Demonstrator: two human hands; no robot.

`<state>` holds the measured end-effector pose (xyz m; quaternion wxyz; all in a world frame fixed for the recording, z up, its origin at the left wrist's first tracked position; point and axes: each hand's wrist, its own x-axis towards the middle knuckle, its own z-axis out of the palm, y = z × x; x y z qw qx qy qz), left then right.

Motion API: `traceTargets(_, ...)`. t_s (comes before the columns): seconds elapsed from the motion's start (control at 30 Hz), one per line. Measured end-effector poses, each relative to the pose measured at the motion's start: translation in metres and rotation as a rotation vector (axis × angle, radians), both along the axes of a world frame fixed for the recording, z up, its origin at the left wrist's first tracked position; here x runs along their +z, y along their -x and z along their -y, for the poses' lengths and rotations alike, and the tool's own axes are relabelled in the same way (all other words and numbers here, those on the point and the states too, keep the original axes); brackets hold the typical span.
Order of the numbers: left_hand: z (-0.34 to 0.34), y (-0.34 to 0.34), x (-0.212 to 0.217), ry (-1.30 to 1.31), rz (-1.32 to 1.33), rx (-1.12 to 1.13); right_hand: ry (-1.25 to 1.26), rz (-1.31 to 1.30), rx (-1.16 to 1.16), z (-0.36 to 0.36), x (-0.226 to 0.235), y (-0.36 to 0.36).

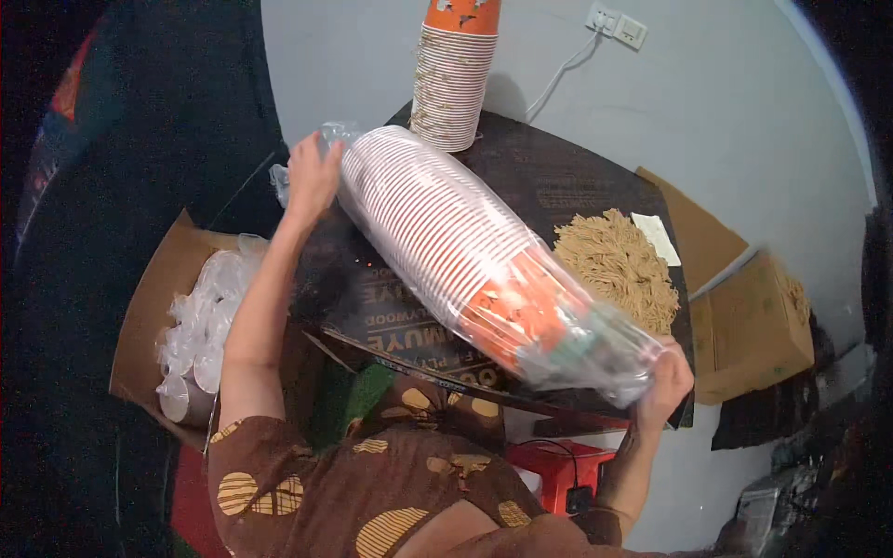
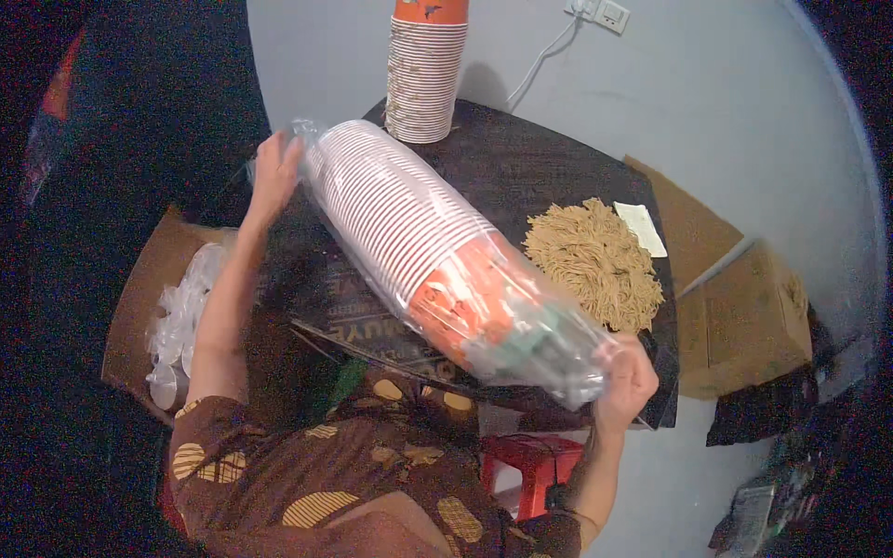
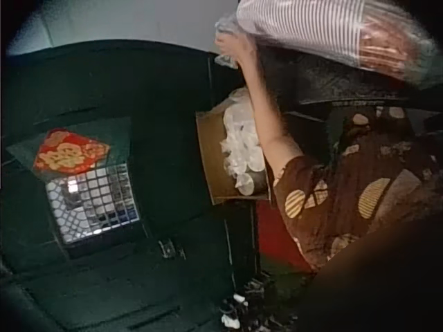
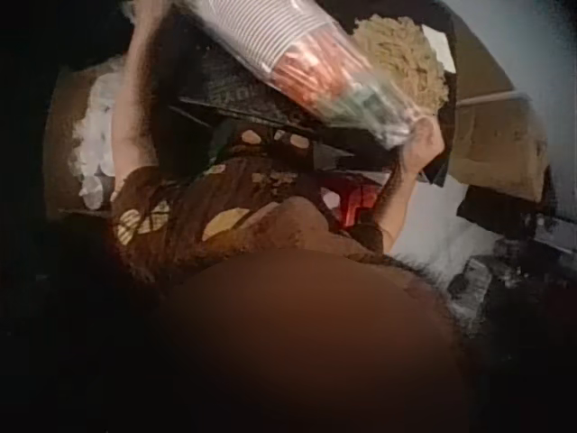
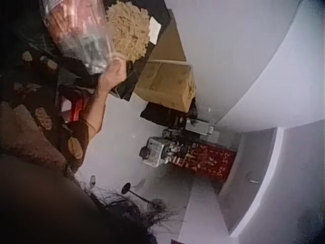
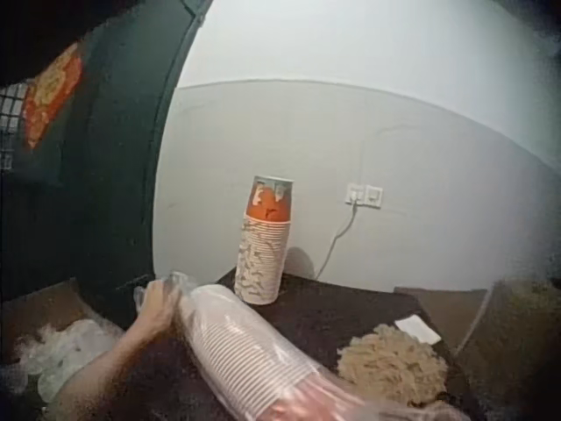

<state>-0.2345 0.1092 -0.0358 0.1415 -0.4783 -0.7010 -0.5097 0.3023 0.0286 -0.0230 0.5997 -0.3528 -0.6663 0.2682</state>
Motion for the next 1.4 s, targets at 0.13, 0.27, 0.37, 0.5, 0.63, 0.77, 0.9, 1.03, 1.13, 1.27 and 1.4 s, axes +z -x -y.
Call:
traceTargets(0.13, 0.042, -0.114, 0.009, -0.092, -0.312, -0.384, 0.171, -0.081, 0.024, 0.003, -0.017, 0.005)
traceTargets(0.27, 0.103, -0.206, 0.020, 0.190, -0.624, -1.037, 0.094, -0.121, 0.158, 0.009, 0.004, 0.018)
traceTargets(0.37, 0.110, -0.246, 0.014, 0.159, -0.728, -1.126, 0.071, -0.052, 0.163, 0.014, 0.010, 0.027)
traceTargets(0.5, 0.112, -0.273, 0.013, 0.023, -0.634, -1.039, 0.153, -0.153, 0.030, 0.046, 0.016, 0.005)
traceTargets(0.63, 0.118, -0.281, 0.013, 0.014, -0.643, -0.951, -0.027, -0.565, -0.321, 0.108, -0.002, -0.056)
traceTargets(0.77, 0.117, -0.295, 0.010, 0.046, -0.606, -0.955, -0.448, 0.113, -0.769, 0.112, -0.008, -0.054)
traceTargets(0.9, 0.113, -0.303, -0.002, 0.026, -0.632, -0.962, -0.034, -0.303, -0.129, 0.099, -0.027, -0.101)
traceTargets(1.03, 0.112, -0.291, -0.002, 0.082, -0.624, -0.952, 0.097, 0.536, -0.319, 0.087, 0.025, -0.017)
traceTargets(1.13, 0.110, -0.292, -0.003, 0.076, -0.673, -0.918, 0.458, 1.056, -0.164, 0.088, 0.017, -0.011)
traceTargets(1.27, 0.109, -0.298, 0.009, 0.136, -0.711, -0.916, 0.082, 1.032, 0.093, 0.096, -0.017, -0.058)
traceTargets(1.4, 0.112, -0.290, 0.016, 0.098, -0.612, -0.951, 0.031, 0.169, -0.165, 0.124, 0.005, -0.103)
